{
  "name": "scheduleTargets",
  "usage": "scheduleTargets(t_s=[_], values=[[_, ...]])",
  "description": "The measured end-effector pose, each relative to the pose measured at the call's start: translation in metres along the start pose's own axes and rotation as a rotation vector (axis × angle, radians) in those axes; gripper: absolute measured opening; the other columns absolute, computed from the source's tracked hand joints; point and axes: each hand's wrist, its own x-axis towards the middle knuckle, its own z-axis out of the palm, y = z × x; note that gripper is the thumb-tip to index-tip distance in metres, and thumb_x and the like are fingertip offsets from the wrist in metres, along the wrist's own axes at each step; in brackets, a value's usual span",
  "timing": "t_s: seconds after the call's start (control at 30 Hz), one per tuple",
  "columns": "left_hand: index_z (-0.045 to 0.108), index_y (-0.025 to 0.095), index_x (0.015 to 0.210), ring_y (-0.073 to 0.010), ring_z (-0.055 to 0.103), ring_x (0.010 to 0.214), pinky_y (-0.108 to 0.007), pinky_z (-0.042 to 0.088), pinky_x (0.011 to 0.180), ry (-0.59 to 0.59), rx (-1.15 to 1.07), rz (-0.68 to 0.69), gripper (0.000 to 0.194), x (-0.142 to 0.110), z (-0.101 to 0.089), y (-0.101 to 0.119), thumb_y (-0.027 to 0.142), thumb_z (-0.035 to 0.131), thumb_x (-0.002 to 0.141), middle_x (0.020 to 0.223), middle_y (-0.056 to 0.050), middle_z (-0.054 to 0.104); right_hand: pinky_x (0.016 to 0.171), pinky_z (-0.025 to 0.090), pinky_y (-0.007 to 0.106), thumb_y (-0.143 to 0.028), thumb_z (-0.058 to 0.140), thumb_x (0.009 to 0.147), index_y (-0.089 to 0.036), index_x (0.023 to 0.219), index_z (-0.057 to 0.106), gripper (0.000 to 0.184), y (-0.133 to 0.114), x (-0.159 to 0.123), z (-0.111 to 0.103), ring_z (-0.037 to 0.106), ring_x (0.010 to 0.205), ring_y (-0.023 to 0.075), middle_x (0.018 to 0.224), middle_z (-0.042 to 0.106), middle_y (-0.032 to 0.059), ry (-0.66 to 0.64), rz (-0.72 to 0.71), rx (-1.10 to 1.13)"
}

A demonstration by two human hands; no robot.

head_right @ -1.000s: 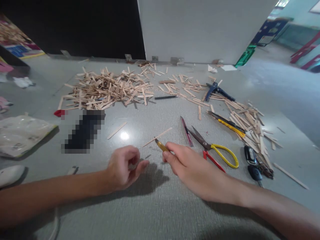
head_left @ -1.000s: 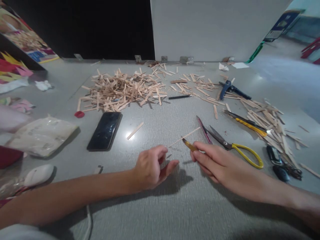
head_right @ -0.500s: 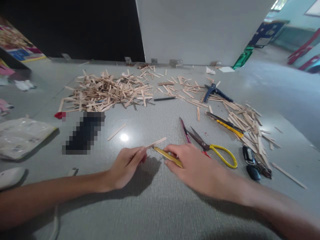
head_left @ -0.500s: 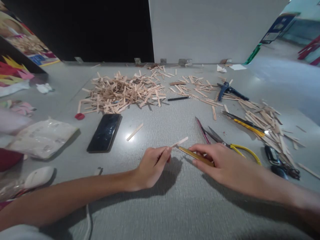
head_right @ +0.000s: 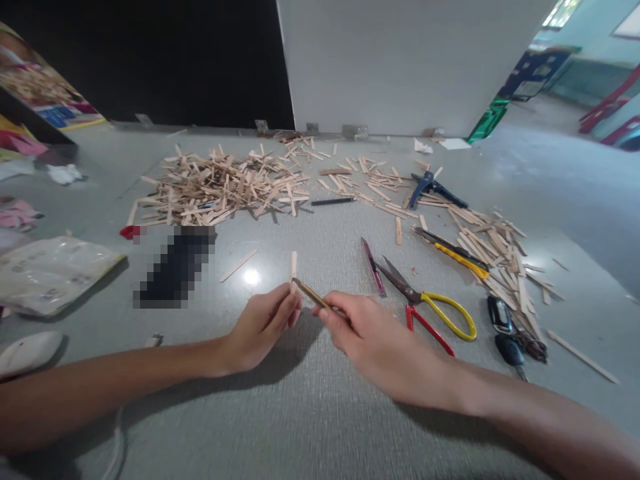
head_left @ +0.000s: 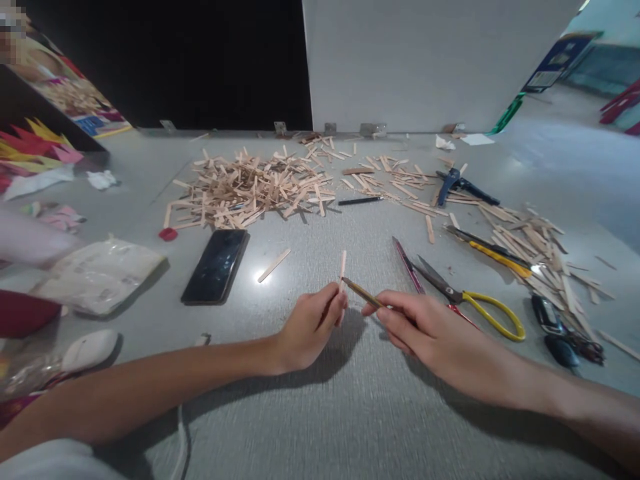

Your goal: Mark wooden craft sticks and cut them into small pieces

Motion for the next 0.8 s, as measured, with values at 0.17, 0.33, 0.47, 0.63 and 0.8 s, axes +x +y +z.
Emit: scheduleTargets(t_s=[0.17, 0.33, 0.47, 0.63, 0.8], values=[[0.041, 0.025, 0.076, -0.0104, 0.04, 0.048, -0.023, 0.033, 0.05, -0.016, 0.069, -0.031, 0.042, 0.001, -0.001, 0.001, 0.043, 0.031, 0.112, 0.058, 0.008, 0.044, 0.055, 0.035, 0.026, -0.045, 0.05, 0.108, -0.02, 0.097, 0.062, 0.03, 0.003, 0.0, -0.005, 0.043, 0.057, 0.0112, 0.069, 0.048, -0.0053, -0.127, 0.082, 0.226], [0.037, 0.025, 0.076, -0.0111, 0.04, 0.049, -0.023, 0.033, 0.052, -0.046, 0.221, 0.026, 0.041, 0.001, -0.001, -0.003, 0.041, 0.026, 0.113, 0.059, 0.008, 0.039, 0.051, 0.033, 0.025, -0.057, 0.051, 0.107, -0.02, 0.101, 0.065, 0.039, 0.007, -0.005, -0.013, 0.042, 0.058, 0.0118, 0.071, 0.048, -0.0037, -0.104, 0.166, 0.218], [0.044, 0.024, 0.082, -0.0116, 0.042, 0.047, -0.023, 0.035, 0.052, -0.108, 0.476, 0.077, 0.035, -0.002, -0.003, -0.013, 0.03, 0.025, 0.112, 0.059, 0.007, 0.046, 0.047, 0.034, 0.022, -0.059, 0.053, 0.106, -0.023, 0.112, 0.062, 0.038, 0.007, -0.005, -0.028, 0.04, 0.057, 0.0113, 0.072, 0.048, -0.0045, -0.191, 0.223, 0.187], [0.057, 0.021, 0.103, -0.0155, 0.055, 0.053, -0.025, 0.041, 0.056, -0.128, 0.604, 0.09, 0.023, -0.004, -0.007, -0.026, 0.011, 0.037, 0.099, 0.07, 0.001, 0.064, 0.043, 0.025, 0.017, -0.054, 0.058, 0.106, -0.024, 0.088, 0.046, 0.036, 0.013, 0.009, -0.019, 0.028, 0.051, 0.0065, 0.069, 0.041, -0.0088, -0.4, 0.393, 0.499], [0.057, 0.02, 0.102, -0.0171, 0.062, 0.054, -0.025, 0.044, 0.057, -0.14, 0.678, 0.076, 0.027, -0.001, -0.003, -0.037, 0.002, 0.04, 0.092, 0.071, 0.0, 0.067, 0.041, 0.014, 0.019, -0.047, 0.042, 0.113, -0.026, 0.085, 0.037, 0.036, 0.028, 0.016, 0.031, 0.02, 0.045, 0.0071, 0.061, 0.031, -0.0112, -0.327, 0.441, 0.75]])
